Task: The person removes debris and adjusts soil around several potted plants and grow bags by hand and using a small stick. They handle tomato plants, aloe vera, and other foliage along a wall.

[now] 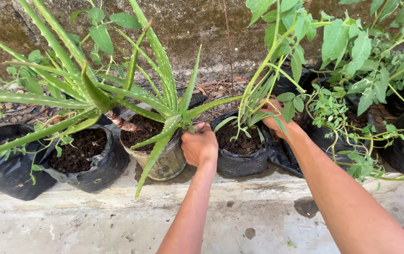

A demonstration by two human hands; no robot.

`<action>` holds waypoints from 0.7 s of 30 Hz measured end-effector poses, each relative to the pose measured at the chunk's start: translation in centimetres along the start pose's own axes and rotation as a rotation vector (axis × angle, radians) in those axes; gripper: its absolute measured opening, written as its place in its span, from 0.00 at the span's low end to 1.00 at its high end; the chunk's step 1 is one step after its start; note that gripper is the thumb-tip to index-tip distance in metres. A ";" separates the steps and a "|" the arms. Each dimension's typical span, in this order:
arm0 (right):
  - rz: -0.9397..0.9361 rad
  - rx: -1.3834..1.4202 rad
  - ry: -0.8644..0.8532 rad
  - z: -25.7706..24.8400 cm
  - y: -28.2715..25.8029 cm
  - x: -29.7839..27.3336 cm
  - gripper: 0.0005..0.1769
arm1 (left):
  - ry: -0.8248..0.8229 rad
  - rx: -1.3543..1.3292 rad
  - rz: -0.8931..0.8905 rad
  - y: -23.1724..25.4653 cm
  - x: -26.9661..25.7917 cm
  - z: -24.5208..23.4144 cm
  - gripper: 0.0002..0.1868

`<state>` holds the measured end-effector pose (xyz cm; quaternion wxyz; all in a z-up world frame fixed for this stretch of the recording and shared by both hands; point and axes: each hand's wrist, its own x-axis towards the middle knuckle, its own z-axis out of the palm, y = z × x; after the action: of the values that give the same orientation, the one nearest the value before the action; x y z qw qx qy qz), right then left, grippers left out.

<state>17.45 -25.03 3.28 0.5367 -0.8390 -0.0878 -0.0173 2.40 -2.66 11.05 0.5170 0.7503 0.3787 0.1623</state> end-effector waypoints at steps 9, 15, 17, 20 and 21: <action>-0.216 0.072 -0.159 0.9 -6.8 -1.7 0.11 | -0.163 0.260 0.377 0.1 -0.7 -2.6 0.12; -0.093 0.326 -0.135 1.5 -4.2 0.5 0.10 | -0.066 0.267 0.672 -0.8 0.2 -2.0 0.11; -0.098 0.490 -0.169 1.8 -3.0 1.4 0.11 | -0.011 0.299 0.695 -1.3 0.8 -1.0 0.10; -0.153 0.481 -0.143 2.1 -2.1 2.4 0.11 | 0.058 0.357 0.683 -1.5 1.3 0.2 0.13; -0.173 0.433 -0.121 2.3 -2.0 2.6 0.11 | 0.078 0.379 0.671 -1.5 1.4 0.5 0.14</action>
<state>19.54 -21.80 4.41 0.6943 -0.6932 -0.1933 0.0064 3.04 -1.72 9.32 0.2728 0.9080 0.1548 0.2779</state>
